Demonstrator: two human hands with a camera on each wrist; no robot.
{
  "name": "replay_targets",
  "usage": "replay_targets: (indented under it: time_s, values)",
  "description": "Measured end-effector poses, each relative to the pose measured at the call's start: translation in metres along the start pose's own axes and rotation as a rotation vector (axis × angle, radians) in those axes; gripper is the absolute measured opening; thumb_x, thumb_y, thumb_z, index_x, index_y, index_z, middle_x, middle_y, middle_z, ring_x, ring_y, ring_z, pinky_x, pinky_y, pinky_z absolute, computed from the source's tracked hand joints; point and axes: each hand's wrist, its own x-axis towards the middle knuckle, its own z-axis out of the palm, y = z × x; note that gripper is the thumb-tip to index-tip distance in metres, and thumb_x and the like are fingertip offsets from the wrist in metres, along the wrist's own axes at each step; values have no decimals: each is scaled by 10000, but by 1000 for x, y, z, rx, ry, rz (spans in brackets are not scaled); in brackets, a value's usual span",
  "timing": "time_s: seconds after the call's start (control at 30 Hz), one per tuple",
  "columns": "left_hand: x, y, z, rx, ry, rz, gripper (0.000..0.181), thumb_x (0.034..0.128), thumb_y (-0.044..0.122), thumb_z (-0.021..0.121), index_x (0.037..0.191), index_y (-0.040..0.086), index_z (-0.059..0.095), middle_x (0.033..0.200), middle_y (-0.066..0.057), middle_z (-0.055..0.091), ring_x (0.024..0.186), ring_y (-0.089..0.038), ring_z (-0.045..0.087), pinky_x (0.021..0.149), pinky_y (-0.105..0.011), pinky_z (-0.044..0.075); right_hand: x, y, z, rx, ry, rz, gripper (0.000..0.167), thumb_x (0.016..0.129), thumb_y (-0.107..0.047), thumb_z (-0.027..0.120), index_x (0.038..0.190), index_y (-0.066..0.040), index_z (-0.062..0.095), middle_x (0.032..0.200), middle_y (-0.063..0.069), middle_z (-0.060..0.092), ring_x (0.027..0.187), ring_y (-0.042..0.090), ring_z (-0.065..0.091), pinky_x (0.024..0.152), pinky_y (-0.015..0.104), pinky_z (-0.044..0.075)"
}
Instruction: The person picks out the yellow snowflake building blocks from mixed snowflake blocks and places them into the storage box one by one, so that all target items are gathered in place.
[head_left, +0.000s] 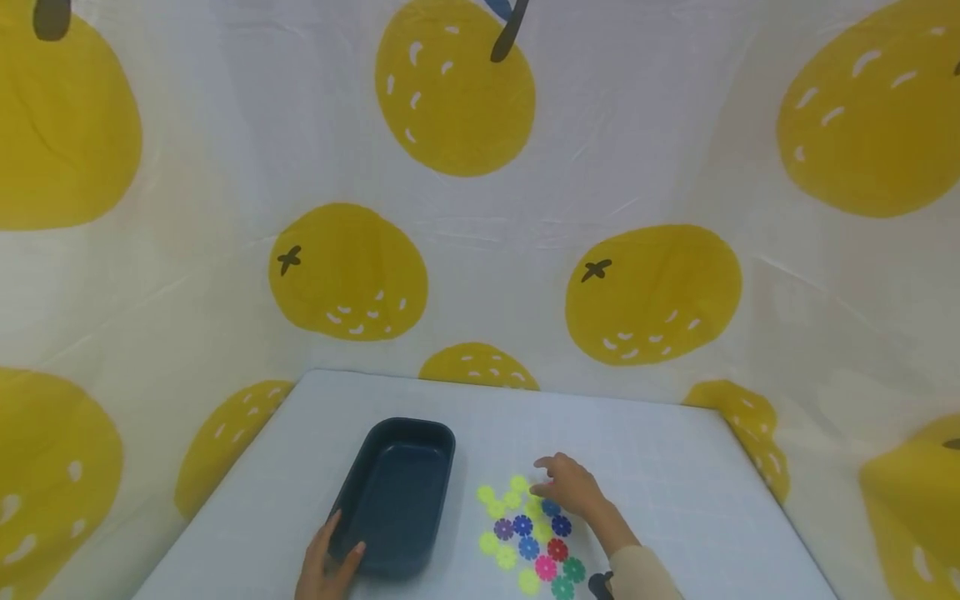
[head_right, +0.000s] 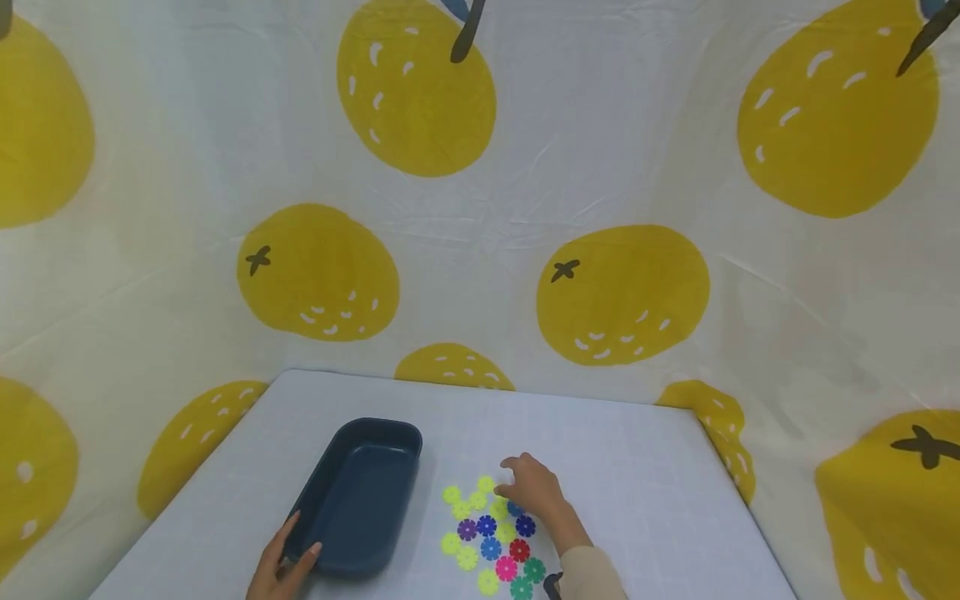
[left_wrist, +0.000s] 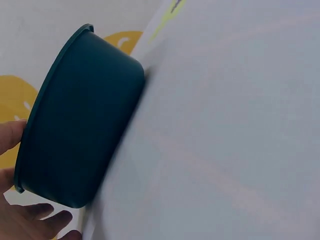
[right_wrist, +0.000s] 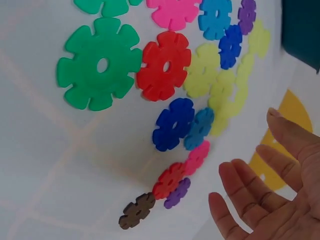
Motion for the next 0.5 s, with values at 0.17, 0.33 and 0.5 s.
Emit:
replay_targets:
  time_s: [0.17,0.33,0.5]
  values:
    - [-1,-6,2,-24,-13,-30,835,935,444,631,1530,-4,254,1551,-379,166,1404,-592,171,1097,-763,189,8,-4,8,35,-50,0,392,876,-216,749,1240,-99,664,1109,130,672,1011,305,646,913,535,552]
    - [-3,-7,2,-8,-7,-43,853,941,488,612,1541,9,240,1557,-366,172,1406,-586,178,1097,-757,204,17,-3,14,50,-83,-26,387,864,-173,755,1227,-69,667,1048,126,671,933,269,635,886,522,562]
    - [13,-1,-10,21,-1,25,789,942,514,614,1550,120,302,1557,-270,303,1388,-507,332,1064,-713,344,21,2,15,45,-81,-17,409,854,-168,764,1237,-63,664,1053,117,672,951,271,631,898,524,556]
